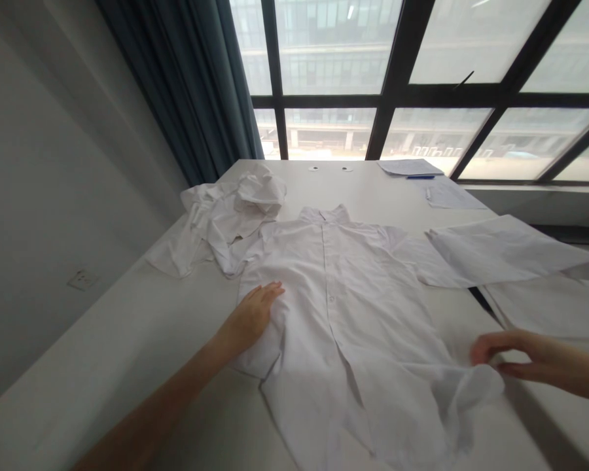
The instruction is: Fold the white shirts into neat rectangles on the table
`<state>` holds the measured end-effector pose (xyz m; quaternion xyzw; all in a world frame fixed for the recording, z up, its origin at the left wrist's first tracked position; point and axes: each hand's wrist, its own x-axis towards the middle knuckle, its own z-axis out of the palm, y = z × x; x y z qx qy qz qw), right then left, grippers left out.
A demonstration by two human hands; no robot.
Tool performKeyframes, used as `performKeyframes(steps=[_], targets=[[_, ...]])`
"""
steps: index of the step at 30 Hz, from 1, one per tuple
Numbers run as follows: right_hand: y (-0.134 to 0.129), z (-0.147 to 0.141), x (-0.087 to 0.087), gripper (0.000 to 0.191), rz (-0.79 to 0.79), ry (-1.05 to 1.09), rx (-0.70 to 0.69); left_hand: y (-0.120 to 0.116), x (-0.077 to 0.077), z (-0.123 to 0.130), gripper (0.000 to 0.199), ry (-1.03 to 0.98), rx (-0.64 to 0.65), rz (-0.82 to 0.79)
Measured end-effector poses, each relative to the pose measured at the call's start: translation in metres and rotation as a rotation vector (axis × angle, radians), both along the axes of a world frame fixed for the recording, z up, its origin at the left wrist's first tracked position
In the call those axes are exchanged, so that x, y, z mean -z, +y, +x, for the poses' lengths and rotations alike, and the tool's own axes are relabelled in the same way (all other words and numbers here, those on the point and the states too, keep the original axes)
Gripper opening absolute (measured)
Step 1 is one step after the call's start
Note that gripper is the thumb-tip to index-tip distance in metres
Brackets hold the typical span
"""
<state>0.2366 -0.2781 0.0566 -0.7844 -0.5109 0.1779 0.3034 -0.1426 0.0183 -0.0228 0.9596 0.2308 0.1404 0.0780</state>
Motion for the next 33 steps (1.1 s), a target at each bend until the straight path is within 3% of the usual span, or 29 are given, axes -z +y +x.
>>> performKeyframes(steps=[6, 11, 16, 22, 26, 28, 30, 33], targets=[[0.036, 0.009, 0.023, 0.053, -0.013, -0.09, 0.091, 0.001, 0.005, -0.045, 0.035, -0.191, -0.288, 0.1], [0.06, 0.019, 0.049, 0.043, -0.029, -0.025, 0.043, -0.007, 0.006, -0.071, 0.031, -0.134, -0.49, 0.097], [0.075, 0.012, 0.065, 0.046, 0.054, -0.094, 0.173, -0.023, -0.003, -0.066, 0.039, -0.165, -0.449, -0.148], [0.079, 0.014, 0.07, 0.039, 0.039, -0.089, 0.159, -0.044, -0.039, -0.051, 0.039, -0.334, -0.534, -0.61], [0.083, 0.02, 0.068, 0.043, 0.101, 0.024, 0.173, -0.053, -0.046, -0.049, 0.052, -0.406, -0.402, -0.923], [0.084, 0.021, 0.065, 0.05, 0.119, 0.102, 0.186, -0.056, -0.044, -0.05, 0.06, -0.358, -0.305, -0.944], [0.083, 0.021, 0.062, 0.056, 0.124, 0.177, 0.194, -0.058, -0.04, -0.051, 0.063, -0.279, -0.249, -0.868], [0.079, 0.02, 0.058, 0.061, 0.146, 0.283, 0.177, -0.058, -0.037, -0.051, 0.055, -0.183, -0.235, -0.743]])
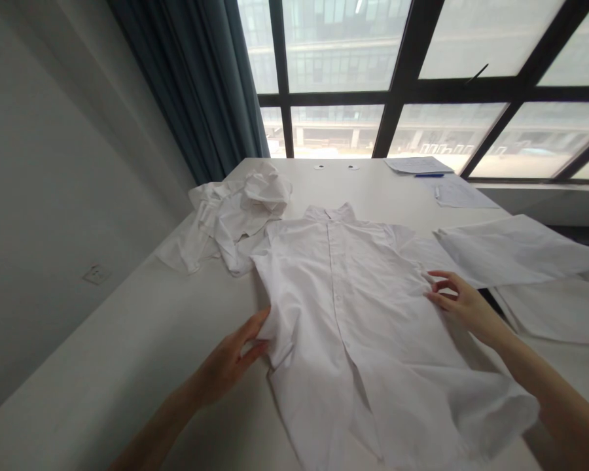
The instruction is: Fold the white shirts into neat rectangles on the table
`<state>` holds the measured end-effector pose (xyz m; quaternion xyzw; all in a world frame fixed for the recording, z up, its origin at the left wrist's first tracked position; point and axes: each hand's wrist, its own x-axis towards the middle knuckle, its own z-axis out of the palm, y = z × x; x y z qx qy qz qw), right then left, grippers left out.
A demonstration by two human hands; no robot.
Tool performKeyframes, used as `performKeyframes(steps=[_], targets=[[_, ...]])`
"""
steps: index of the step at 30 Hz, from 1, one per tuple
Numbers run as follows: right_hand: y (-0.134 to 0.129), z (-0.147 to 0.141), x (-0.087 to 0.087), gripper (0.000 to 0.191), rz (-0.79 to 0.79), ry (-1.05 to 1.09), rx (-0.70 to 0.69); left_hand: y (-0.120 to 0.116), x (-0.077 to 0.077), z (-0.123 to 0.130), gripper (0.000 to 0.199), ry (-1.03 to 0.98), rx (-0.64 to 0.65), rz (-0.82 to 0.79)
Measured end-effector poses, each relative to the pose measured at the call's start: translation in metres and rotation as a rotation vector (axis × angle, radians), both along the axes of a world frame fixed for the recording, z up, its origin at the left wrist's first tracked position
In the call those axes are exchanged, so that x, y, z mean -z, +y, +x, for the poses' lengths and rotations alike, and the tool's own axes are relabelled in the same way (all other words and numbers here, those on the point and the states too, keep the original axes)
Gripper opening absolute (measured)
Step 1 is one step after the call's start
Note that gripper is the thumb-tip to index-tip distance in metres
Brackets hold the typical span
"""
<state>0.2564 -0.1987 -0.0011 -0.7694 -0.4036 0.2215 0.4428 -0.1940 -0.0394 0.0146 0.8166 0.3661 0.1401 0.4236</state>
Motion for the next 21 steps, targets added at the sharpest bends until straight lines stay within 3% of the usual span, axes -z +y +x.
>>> performKeyframes(steps=[4, 10, 12, 15, 19, 21], targets=[[-0.001, 0.001, -0.007, 0.066, 0.069, 0.015, 0.043, 0.006, -0.008, 0.001, 0.056, -0.014, -0.093, 0.052], [0.0, 0.008, -0.01, 0.062, 0.032, -0.192, 0.176, 0.018, -0.03, -0.009, 0.065, -0.052, -0.344, 0.138], [-0.001, 0.011, -0.005, 0.056, -0.004, -0.242, 0.167, 0.02, -0.035, -0.019, 0.056, 0.031, -0.294, 0.128], [-0.002, 0.012, 0.003, 0.046, -0.013, -0.348, 0.104, 0.023, -0.04, -0.035, 0.042, 0.17, -0.11, -0.024], [0.0, -0.001, 0.0, 0.035, 0.041, -0.592, -0.031, 0.024, -0.042, -0.05, 0.046, 0.336, 0.048, -0.392], [0.0, -0.017, -0.007, 0.028, 0.047, -0.625, -0.134, 0.026, -0.042, -0.048, 0.048, 0.391, 0.069, -0.443]])
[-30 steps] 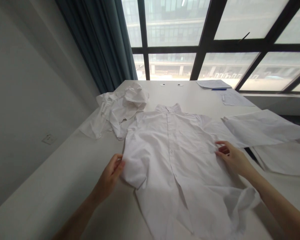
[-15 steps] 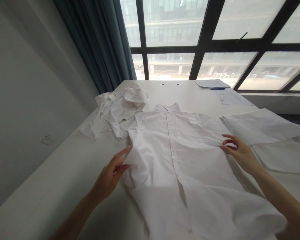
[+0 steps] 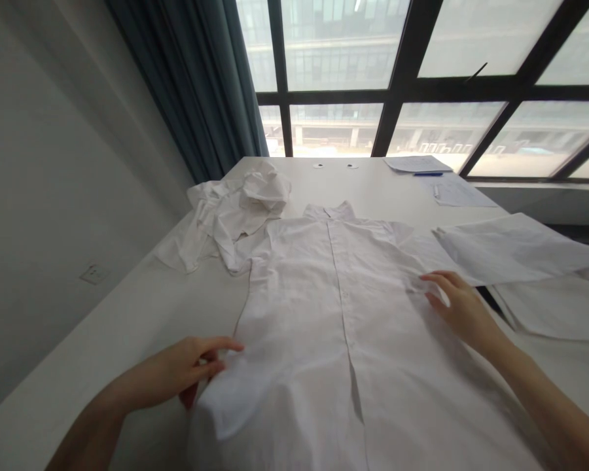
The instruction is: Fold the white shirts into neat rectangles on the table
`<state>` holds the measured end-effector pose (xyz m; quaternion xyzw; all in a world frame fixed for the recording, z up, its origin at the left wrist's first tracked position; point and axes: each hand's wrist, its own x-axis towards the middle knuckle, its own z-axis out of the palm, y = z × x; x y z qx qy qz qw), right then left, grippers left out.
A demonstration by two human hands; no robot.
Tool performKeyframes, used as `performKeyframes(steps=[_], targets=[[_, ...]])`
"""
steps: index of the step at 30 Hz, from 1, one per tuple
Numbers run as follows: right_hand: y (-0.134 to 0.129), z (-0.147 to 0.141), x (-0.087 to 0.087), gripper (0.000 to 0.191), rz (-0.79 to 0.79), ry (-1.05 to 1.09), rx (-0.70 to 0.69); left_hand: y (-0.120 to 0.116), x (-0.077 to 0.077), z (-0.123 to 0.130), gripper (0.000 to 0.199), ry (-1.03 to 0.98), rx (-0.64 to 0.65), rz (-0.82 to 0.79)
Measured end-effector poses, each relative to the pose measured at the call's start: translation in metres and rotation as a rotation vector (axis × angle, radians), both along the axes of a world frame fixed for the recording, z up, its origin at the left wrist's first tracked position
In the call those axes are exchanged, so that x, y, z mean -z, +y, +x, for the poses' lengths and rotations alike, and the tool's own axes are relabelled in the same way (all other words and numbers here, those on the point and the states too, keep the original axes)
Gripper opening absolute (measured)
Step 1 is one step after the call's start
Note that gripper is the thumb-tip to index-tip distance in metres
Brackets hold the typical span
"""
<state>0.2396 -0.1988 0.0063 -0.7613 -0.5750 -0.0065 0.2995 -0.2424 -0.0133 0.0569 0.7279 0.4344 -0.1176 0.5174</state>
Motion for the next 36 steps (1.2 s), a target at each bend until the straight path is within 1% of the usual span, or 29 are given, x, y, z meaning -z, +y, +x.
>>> performKeyframes(steps=[1, 2, 5, 6, 7, 9, 11, 13, 15, 16, 17, 20, 21, 22, 23, 26, 29, 30, 32, 34, 36], targets=[[-0.001, -0.011, -0.005, 0.025, -0.026, 0.019, -0.064, 0.001, 0.0, 0.003, 0.046, 0.011, 0.004, 0.048], [-0.002, -0.022, -0.01, 0.022, -0.067, 0.054, -0.142, 0.002, 0.0, 0.007, 0.043, 0.012, 0.005, 0.134], [-0.009, -0.063, -0.027, 0.016, -0.232, 0.173, -0.403, 0.003, 0.003, 0.023, 0.039, -0.017, -0.006, 0.466], [-0.012, -0.077, -0.031, 0.014, -0.29, 0.211, -0.482, 0.002, 0.005, 0.029, 0.037, -0.025, 0.002, 0.551], [-0.015, -0.091, -0.035, 0.011, -0.343, 0.245, -0.554, -0.001, 0.006, 0.034, 0.034, -0.032, 0.029, 0.601], [-0.021, -0.117, -0.038, 0.01, -0.421, 0.273, -0.688, -0.011, 0.007, 0.043, 0.028, -0.068, 0.154, 0.603], [-0.026, -0.137, -0.035, 0.022, -0.477, 0.255, -0.797, -0.027, 0.006, 0.052, 0.023, -0.131, 0.333, 0.528], [-0.03, -0.15, -0.028, 0.035, -0.499, 0.209, -0.868, -0.047, 0.006, 0.06, 0.022, -0.177, 0.49, 0.458], [-0.032, -0.157, -0.021, 0.042, -0.493, 0.149, -0.897, -0.066, 0.01, 0.064, 0.034, -0.188, 0.578, 0.446], [-0.033, -0.158, -0.018, 0.041, -0.489, 0.119, -0.903, -0.075, 0.013, 0.064, 0.043, -0.188, 0.598, 0.461], [-0.034, -0.16, -0.017, 0.037, -0.486, 0.091, -0.909, -0.082, 0.018, 0.063, 0.052, -0.184, 0.606, 0.483], [-0.035, -0.16, -0.021, 0.01, -0.481, 0.074, -0.934, -0.097, 0.035, 0.056, 0.073, -0.171, 0.609, 0.547], [-0.034, -0.16, -0.024, 0.007, -0.477, 0.105, -0.945, -0.099, 0.038, 0.053, 0.077, -0.168, 0.621, 0.552], [-0.033, -0.158, -0.027, 0.009, -0.473, 0.159, -0.952, -0.101, 0.04, 0.052, 0.079, -0.169, 0.637, 0.552], [-0.033, -0.157, -0.029, 0.01, -0.469, 0.232, -0.954, -0.102, 0.04, 0.051, 0.077, -0.169, 0.652, 0.549], [-0.031, -0.148, -0.034, 0.006, -0.45, 0.507, -0.915, -0.106, 0.031, 0.058, 0.058, -0.177, 0.693, 0.546], [-0.03, -0.14, -0.035, 0.012, -0.424, 0.696, -0.869, -0.109, 0.021, 0.067, 0.045, -0.167, 0.686, 0.583], [-0.029, -0.139, -0.036, 0.014, -0.421, 0.715, -0.871, -0.109, 0.018, 0.069, 0.041, -0.16, 0.676, 0.59], [-0.029, -0.14, -0.037, 0.012, -0.436, 0.685, -0.894, -0.107, 0.014, 0.069, 0.031, -0.153, 0.661, 0.567], [-0.029, -0.144, -0.04, 0.008, -0.479, 0.598, -0.925, -0.102, 0.009, 0.066, 0.024, -0.162, 0.657, 0.5], [-0.029, -0.147, -0.043, 0.005, -0.523, 0.515, -0.969, -0.093, 0.002, 0.062, 0.022, -0.196, 0.658, 0.428]])
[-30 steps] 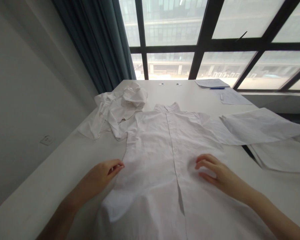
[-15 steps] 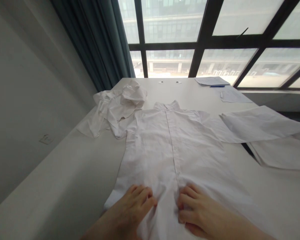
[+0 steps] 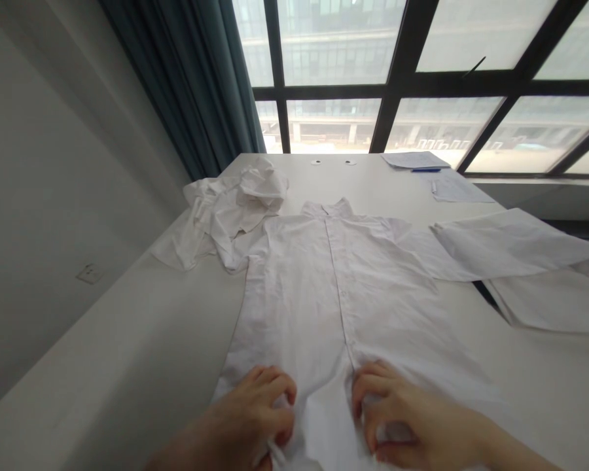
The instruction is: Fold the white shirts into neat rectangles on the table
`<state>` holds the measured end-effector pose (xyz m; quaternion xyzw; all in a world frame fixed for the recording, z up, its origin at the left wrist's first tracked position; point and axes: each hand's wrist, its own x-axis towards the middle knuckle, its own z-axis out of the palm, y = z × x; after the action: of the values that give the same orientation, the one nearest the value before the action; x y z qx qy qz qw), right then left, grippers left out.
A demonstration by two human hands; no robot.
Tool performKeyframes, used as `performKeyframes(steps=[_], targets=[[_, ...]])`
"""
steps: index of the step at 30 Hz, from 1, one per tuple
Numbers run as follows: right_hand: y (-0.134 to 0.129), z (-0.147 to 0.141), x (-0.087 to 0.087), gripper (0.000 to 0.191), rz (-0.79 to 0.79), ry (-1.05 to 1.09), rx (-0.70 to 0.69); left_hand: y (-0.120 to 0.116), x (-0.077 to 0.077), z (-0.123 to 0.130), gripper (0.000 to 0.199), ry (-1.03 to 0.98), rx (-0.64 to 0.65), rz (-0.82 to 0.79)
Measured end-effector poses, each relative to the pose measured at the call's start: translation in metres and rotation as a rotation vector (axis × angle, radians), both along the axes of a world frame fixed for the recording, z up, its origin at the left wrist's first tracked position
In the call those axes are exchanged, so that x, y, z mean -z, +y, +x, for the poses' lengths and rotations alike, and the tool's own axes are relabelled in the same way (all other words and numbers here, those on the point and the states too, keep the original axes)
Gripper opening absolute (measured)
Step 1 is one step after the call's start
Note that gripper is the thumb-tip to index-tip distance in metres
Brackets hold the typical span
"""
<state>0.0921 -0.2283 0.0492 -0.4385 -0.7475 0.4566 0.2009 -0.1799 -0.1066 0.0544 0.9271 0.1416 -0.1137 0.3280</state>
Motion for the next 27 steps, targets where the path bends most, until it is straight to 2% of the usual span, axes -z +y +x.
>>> performKeyframes(steps=[3, 5, 7, 9, 13, 15, 17, 20, 24, 27], targets=[[0.001, 0.002, -0.002, 0.008, -0.003, 0.004, -0.031, 0.014, -0.008, 0.0, 0.017, -0.053, 0.048, -0.109], [0.003, 0.008, -0.001, 0.018, 0.022, -0.009, 0.068, 0.02, -0.008, 0.006, 0.008, -0.091, 0.06, -0.136], [0.006, 0.015, 0.002, 0.024, 0.094, -0.087, 0.203, 0.021, -0.002, 0.014, 0.008, -0.142, 0.027, -0.086], [0.007, 0.019, 0.007, 0.022, 0.144, -0.167, 0.246, 0.018, 0.008, 0.023, 0.007, -0.208, 0.015, 0.004], [0.004, 0.013, 0.014, 0.015, 0.134, -0.245, 0.06, 0.007, 0.029, 0.034, 0.025, -0.305, 0.152, 0.158], [0.002, 0.008, 0.018, 0.014, 0.158, -0.287, -0.01, 0.003, 0.035, 0.038, 0.032, -0.339, 0.219, 0.217], [0.002, 0.007, 0.02, 0.02, 0.161, -0.289, -0.025, 0.001, 0.036, 0.042, 0.033, -0.381, 0.269, 0.258], [0.002, 0.012, 0.02, 0.026, 0.081, -0.13, 0.017, 0.0, 0.034, 0.05, 0.024, -0.472, 0.349, 0.321], [-0.002, 0.026, 0.021, 0.028, -0.062, 0.189, 0.188, -0.004, 0.032, 0.06, 0.008, -0.573, 0.499, 0.415], [0.0, 0.037, 0.034, 0.032, -0.086, 0.291, 0.311, -0.01, 0.037, 0.067, 0.012, -0.583, 0.556, 0.465]])
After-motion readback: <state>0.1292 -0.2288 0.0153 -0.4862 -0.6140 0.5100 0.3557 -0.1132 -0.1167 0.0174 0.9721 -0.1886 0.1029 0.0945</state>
